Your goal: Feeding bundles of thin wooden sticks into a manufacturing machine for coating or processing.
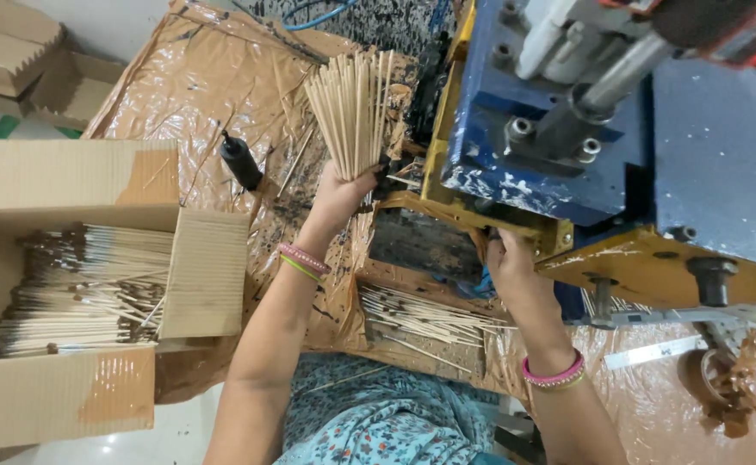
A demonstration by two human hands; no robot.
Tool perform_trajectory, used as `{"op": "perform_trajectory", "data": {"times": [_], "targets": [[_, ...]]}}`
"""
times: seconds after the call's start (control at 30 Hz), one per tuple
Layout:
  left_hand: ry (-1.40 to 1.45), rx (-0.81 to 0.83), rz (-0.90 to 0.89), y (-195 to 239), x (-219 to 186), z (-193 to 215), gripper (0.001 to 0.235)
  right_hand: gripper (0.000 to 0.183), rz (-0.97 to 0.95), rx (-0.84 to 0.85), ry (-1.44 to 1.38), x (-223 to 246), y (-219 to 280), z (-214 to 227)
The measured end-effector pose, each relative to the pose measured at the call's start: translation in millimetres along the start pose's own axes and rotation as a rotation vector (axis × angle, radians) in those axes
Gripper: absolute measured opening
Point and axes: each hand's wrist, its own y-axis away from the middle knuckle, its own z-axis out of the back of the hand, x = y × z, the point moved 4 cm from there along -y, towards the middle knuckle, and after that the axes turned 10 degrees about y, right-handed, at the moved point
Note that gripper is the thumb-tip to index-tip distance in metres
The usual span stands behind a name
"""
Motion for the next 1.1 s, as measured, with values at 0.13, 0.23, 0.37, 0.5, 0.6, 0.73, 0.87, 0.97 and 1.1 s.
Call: {"op": "perform_trajectory", "data": {"times": [0.13,0.23,0.37,0.5,0.6,0.73,0.87,0.97,1.1], "targets": [[0.014,-0.023,-0.051,3,1,-1,0.021,0.028,-0.088,0.002,0.058,-40,-8,-24],[0.004,-0.071,-0.029,16,-2,-4,0.019,0.017,-0.036,-0.059,0.076,19,-11,23],[-0.047,-0.228,0.063,62,-4,11,0.023,0.006,0.029,-0.137,0.131,41,18,84],[-0.198,-0.296,0.121,127,11,47,0.025,0.006,-0.454,-0.235,0.118,-52,89,120],[0.054,-0.327,0.014,155,50,74,0.043,0.018,-0.246,-0.31,0.382,-52,100,151],[-0.157,0.082,0.093,156,40,22,0.038,0.035,-0.2,-0.24,0.111,-4,95,124],[-0.207,0.606,0.142,137,-14,-42,0.052,0.039,-0.318,0.204,-0.82,3,96,44],[-0.056,0.446,0.152,113,-49,-28,0.058,0.024,-0.261,0.221,-0.898,16,62,40],[0.036,0.205,-0.124,61,-59,4,0.054,0.027,0.066,0.216,-0.677,36,-4,34]]}}
